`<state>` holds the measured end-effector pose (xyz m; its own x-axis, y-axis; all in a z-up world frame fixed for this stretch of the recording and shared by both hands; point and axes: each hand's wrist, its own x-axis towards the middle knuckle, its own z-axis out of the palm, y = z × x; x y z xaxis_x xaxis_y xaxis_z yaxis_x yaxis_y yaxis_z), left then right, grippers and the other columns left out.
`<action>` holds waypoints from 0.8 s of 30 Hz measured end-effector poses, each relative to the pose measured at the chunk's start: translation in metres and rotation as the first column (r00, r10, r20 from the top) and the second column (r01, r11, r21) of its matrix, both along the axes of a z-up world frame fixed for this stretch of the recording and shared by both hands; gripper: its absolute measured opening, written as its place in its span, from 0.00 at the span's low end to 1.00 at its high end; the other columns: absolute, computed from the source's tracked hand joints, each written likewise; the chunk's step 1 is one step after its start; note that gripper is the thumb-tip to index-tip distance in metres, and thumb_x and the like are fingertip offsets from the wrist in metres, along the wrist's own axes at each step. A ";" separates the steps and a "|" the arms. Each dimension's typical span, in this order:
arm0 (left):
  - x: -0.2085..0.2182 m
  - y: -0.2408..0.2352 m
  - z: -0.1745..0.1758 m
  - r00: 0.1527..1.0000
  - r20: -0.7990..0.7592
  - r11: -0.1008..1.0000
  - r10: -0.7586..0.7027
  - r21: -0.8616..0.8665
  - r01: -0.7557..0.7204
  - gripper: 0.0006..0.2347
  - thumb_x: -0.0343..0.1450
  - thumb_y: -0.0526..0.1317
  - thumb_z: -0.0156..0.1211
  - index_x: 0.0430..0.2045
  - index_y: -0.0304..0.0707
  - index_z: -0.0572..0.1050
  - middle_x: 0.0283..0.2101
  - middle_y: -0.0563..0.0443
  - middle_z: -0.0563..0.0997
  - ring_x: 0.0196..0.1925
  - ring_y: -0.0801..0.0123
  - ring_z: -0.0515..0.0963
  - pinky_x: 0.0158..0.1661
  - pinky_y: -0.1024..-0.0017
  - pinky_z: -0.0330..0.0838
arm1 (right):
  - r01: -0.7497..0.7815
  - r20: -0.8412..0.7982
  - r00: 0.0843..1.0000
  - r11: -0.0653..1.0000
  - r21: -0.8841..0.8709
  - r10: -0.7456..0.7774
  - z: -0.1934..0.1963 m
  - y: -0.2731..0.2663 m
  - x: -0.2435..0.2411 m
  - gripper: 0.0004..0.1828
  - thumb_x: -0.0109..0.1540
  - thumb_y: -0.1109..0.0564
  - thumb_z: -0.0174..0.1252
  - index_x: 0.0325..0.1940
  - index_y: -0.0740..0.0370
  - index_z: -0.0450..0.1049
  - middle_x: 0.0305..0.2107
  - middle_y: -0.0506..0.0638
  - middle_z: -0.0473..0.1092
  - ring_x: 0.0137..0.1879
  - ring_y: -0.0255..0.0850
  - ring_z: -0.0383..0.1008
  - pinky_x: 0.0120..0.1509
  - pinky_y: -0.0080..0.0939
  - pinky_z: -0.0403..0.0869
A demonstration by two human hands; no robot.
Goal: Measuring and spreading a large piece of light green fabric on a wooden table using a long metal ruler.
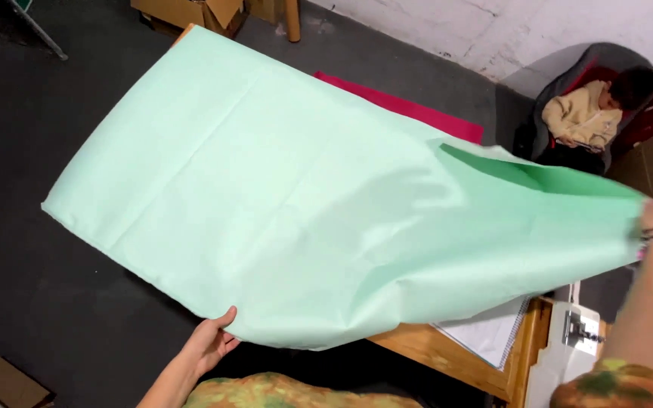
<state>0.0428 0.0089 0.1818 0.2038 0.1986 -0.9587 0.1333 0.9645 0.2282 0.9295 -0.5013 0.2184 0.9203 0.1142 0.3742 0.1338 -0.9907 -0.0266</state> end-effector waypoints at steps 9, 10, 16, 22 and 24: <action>0.013 -0.012 0.006 1.000 0.030 0.999 0.003 -0.051 -0.001 0.20 0.73 0.39 0.60 0.61 0.40 0.70 0.56 0.47 0.80 0.52 0.58 0.80 0.53 0.57 0.76 | 0.021 -0.857 0.456 0.960 0.280 0.241 -0.003 0.177 -0.462 0.30 0.67 0.35 0.49 0.33 0.60 0.85 0.28 0.53 0.83 0.40 0.44 0.80 0.54 0.47 0.71; 0.015 -0.010 0.000 1.000 0.028 0.999 0.009 -0.049 -0.007 0.20 0.73 0.39 0.60 0.61 0.40 0.70 0.56 0.47 0.80 0.52 0.58 0.80 0.53 0.57 0.76 | 0.015 -0.857 0.453 0.959 0.283 0.246 -0.021 0.175 -0.495 0.30 0.67 0.35 0.49 0.33 0.60 0.85 0.28 0.53 0.83 0.40 0.44 0.80 0.54 0.47 0.71; 0.010 -0.008 -0.030 0.997 0.076 0.997 0.036 -0.064 -0.031 0.18 0.72 0.39 0.63 0.57 0.39 0.72 0.52 0.45 0.82 0.46 0.59 0.82 0.47 0.59 0.79 | 0.489 -0.921 -0.278 0.866 0.107 0.271 -0.079 0.160 -0.648 0.32 0.60 0.38 0.58 0.50 0.68 0.87 0.41 0.65 0.85 0.41 0.53 0.86 0.41 0.40 0.77; 0.009 -0.003 -0.005 0.997 0.072 0.999 -0.013 -0.049 0.017 0.17 0.73 0.38 0.62 0.56 0.36 0.73 0.51 0.44 0.82 0.48 0.58 0.82 0.49 0.59 0.78 | 0.675 -0.871 0.389 0.551 0.490 0.299 -0.101 0.174 -0.678 0.36 0.49 0.56 0.75 0.58 0.78 0.78 0.52 0.66 0.78 0.57 0.48 0.78 0.64 0.43 0.75; 0.011 -0.001 -0.004 0.997 0.082 0.998 -0.012 -0.062 0.017 0.19 0.72 0.37 0.60 0.59 0.35 0.71 0.51 0.43 0.80 0.50 0.57 0.80 0.53 0.59 0.76 | 0.491 -0.866 0.437 0.742 0.456 0.242 -0.094 0.175 -0.678 0.26 0.50 0.48 0.76 0.46 0.67 0.85 0.38 0.56 0.85 0.47 0.38 0.85 0.56 0.34 0.80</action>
<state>0.0536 0.0078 0.1781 0.2839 0.1350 -0.9493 0.1310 0.9753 0.1778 0.2515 -0.3264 0.1241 0.7404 0.0743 -0.6681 -0.4479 -0.6865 -0.5728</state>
